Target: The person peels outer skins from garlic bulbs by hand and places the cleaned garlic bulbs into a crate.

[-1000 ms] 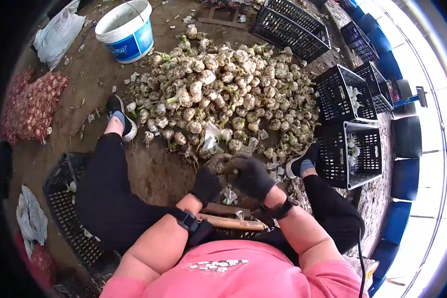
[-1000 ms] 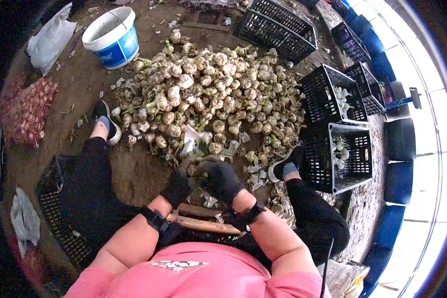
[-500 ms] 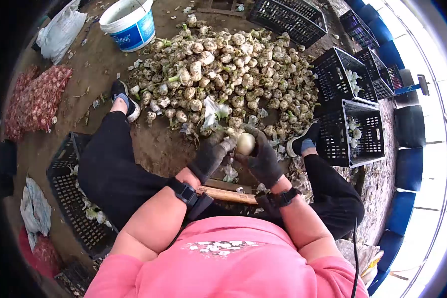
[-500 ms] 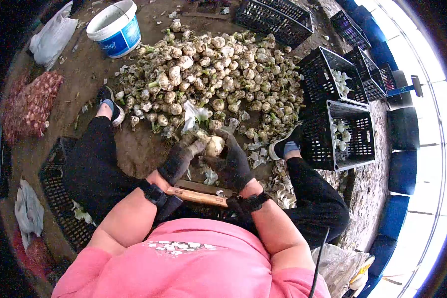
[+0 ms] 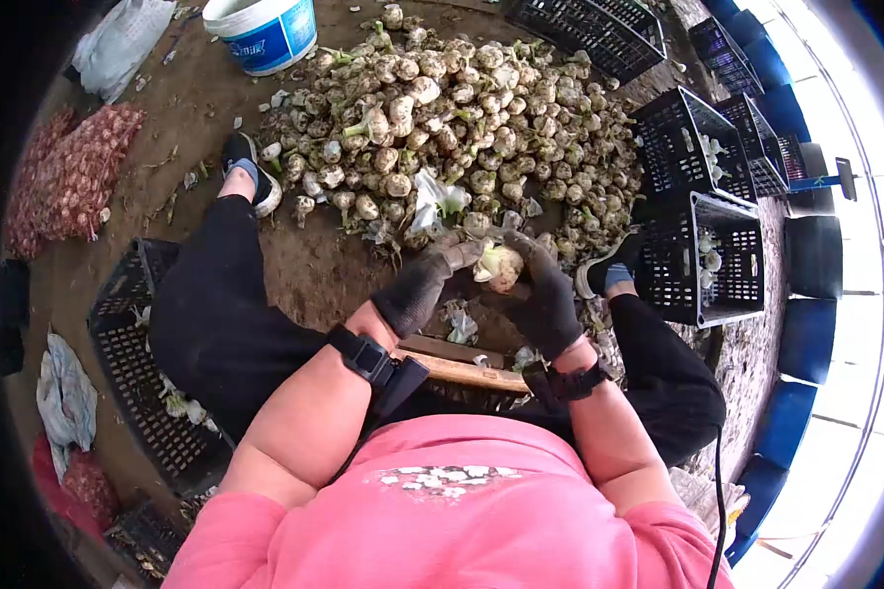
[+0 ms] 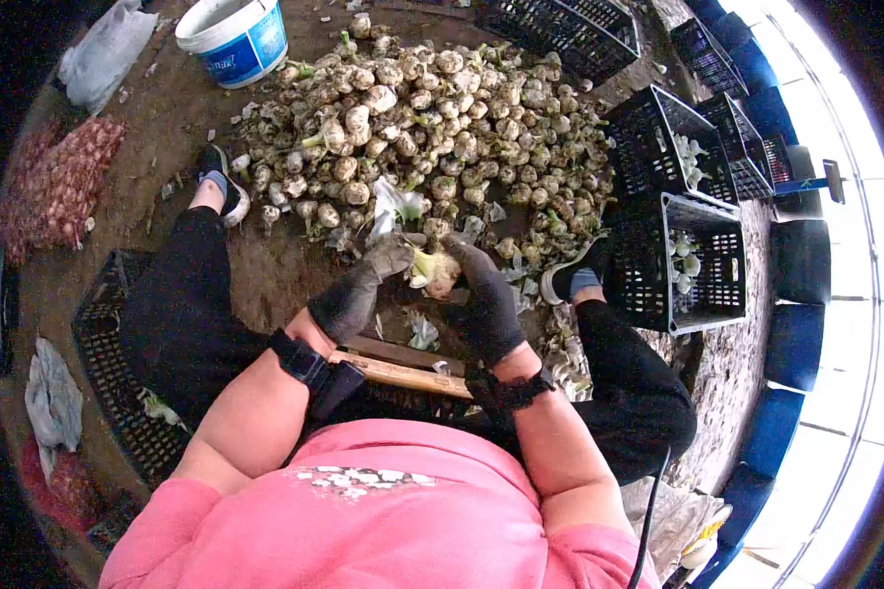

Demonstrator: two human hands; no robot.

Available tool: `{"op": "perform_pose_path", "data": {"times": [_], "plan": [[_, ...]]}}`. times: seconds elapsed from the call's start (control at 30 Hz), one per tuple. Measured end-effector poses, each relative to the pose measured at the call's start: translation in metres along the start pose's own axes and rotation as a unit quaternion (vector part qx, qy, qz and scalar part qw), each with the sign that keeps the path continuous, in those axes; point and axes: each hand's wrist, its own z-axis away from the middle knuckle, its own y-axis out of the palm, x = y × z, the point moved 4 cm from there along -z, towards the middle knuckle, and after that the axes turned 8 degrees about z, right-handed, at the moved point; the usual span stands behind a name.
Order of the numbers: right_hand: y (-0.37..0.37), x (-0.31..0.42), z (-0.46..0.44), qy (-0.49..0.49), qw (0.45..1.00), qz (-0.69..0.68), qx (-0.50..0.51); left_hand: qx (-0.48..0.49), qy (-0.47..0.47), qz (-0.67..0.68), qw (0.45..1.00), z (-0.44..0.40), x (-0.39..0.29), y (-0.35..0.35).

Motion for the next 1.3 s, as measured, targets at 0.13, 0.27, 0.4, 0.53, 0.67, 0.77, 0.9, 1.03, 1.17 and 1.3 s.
{"op": "perform_pose_path", "data": {"times": [0.13,0.27,0.4,0.53,0.67,0.77,0.9,1.03,1.17,1.3], "plan": [[-0.001,0.023,0.0,-0.1,0.983,0.149,-0.028,-0.064,0.117,-0.272,0.953,-0.008,0.007,-0.016],[0.02,-0.009,0.009,0.173,0.866,-0.469,0.033,-0.017,0.13,-0.285,0.95,0.003,-0.003,0.013],[0.021,-0.007,0.006,0.014,0.985,-0.169,-0.028,0.113,0.348,-0.51,0.779,0.004,0.015,0.028],[0.019,-0.004,0.007,0.099,0.921,-0.378,-0.007,0.02,-0.026,-0.1,0.994,-0.007,0.028,-0.016],[0.008,0.012,0.021,0.033,0.985,-0.16,-0.062,-0.074,0.295,-0.537,0.787,-0.009,0.02,-0.021],[0.019,-0.011,0.026,0.242,0.751,-0.611,0.061,-0.117,0.151,-0.736,0.649,-0.024,0.046,-0.069],[-0.004,-0.012,0.015,-0.055,0.997,-0.018,-0.057,-0.096,0.122,-0.612,0.776,-0.024,0.046,-0.061],[0.021,-0.04,0.025,0.233,0.783,-0.576,-0.028,0.039,-0.015,-0.168,0.985,-0.004,0.041,-0.003],[0.024,-0.025,0.018,0.203,0.843,-0.494,0.07,0.013,-0.019,0.001,1.0,0.004,0.044,0.004],[-0.001,0.005,0.008,0.11,0.976,0.177,0.058,-0.055,0.265,-0.423,0.865,0.004,0.031,-0.006]]}}
